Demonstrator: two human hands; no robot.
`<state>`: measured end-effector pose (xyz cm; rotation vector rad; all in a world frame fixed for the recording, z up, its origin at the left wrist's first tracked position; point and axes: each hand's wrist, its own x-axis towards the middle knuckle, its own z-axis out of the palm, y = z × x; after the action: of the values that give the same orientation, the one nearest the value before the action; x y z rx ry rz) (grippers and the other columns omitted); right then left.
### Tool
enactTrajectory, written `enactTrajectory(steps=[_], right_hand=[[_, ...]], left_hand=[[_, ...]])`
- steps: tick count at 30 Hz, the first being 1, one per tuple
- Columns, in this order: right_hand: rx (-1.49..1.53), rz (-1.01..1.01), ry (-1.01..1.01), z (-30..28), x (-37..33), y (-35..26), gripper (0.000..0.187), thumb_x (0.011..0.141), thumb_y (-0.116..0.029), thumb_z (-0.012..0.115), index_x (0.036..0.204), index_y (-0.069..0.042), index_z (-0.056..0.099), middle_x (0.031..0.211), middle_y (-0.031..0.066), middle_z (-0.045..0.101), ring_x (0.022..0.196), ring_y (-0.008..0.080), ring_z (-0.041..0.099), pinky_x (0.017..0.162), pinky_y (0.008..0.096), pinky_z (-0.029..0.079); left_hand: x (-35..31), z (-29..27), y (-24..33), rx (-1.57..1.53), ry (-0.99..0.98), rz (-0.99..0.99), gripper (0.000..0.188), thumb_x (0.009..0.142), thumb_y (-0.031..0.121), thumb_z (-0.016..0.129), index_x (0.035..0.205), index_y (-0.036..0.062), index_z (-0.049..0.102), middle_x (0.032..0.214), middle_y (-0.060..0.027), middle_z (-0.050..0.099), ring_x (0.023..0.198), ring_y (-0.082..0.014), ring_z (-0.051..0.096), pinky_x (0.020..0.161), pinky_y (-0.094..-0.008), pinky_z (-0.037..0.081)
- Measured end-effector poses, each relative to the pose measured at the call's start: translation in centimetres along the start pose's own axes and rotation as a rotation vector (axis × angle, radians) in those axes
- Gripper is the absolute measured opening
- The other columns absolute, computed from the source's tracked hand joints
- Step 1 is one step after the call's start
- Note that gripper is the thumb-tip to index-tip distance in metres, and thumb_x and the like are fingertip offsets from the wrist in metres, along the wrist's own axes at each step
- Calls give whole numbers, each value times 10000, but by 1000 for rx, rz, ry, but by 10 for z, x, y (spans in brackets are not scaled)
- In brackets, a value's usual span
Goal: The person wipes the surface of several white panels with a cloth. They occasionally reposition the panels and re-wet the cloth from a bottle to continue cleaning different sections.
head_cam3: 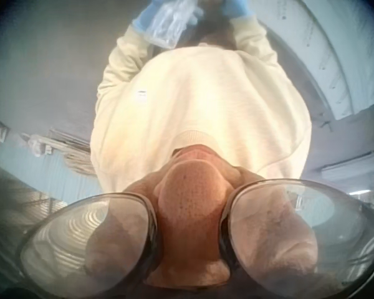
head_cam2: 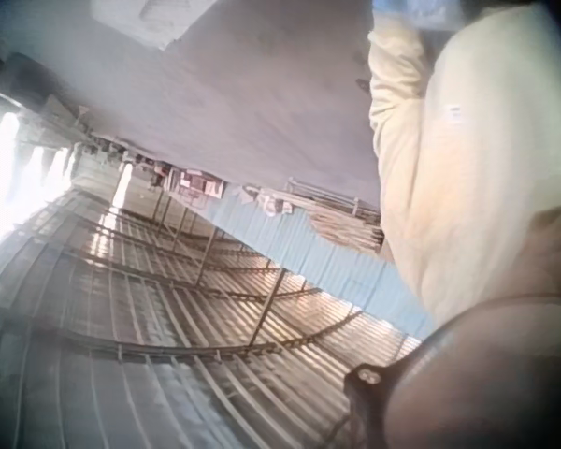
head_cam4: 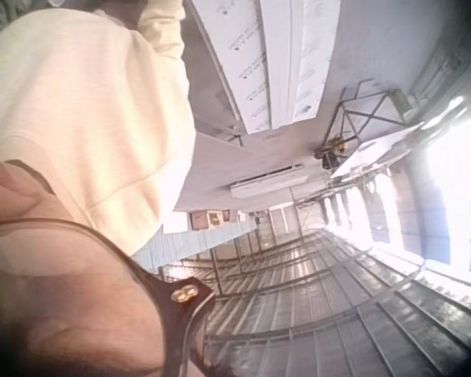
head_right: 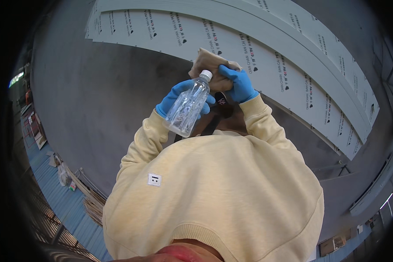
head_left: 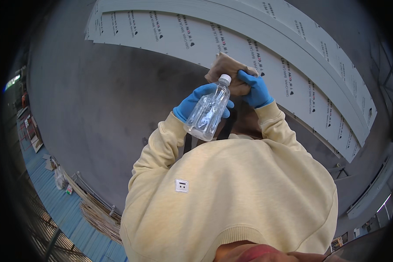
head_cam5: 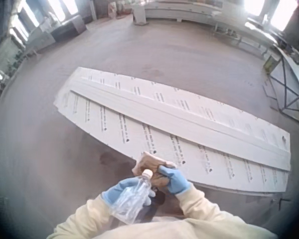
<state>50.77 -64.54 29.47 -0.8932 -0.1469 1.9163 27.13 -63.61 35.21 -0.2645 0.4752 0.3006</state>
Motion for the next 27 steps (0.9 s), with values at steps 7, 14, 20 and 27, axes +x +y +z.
enactTrajectory(steps=[7,14,20,27], right_hand=[[-99,81,-217,67,110,30,329,991,-199,648,1249,4,633,1126,106,687,1014,188,689,865,306,601],[-532,79,-373,164,221,50,499,965,-238,606,1365,59,597,1246,165,683,1108,232,667,978,355,549],[-574,231,-440,254,290,69,537,951,-281,558,1385,30,611,1255,138,686,1122,211,645,997,345,517],[-723,124,-421,358,390,134,515,953,-250,550,1397,3,612,1264,125,689,1153,204,630,1024,357,500]], left_hand=[[-69,-22,91,10,89,146,469,1012,395,607,1276,8,636,1128,-275,714,924,-398,745,735,-466,656],[-142,-38,177,65,-5,357,305,1059,214,553,1331,113,646,1206,-281,684,978,-386,743,814,-440,659],[-196,-52,261,10,197,243,327,999,284,659,1216,40,656,1097,-224,723,908,-344,754,742,-415,655],[-295,-94,398,41,218,184,309,982,309,684,1166,60,685,993,-187,739,802,-333,752,671,-405,646]])
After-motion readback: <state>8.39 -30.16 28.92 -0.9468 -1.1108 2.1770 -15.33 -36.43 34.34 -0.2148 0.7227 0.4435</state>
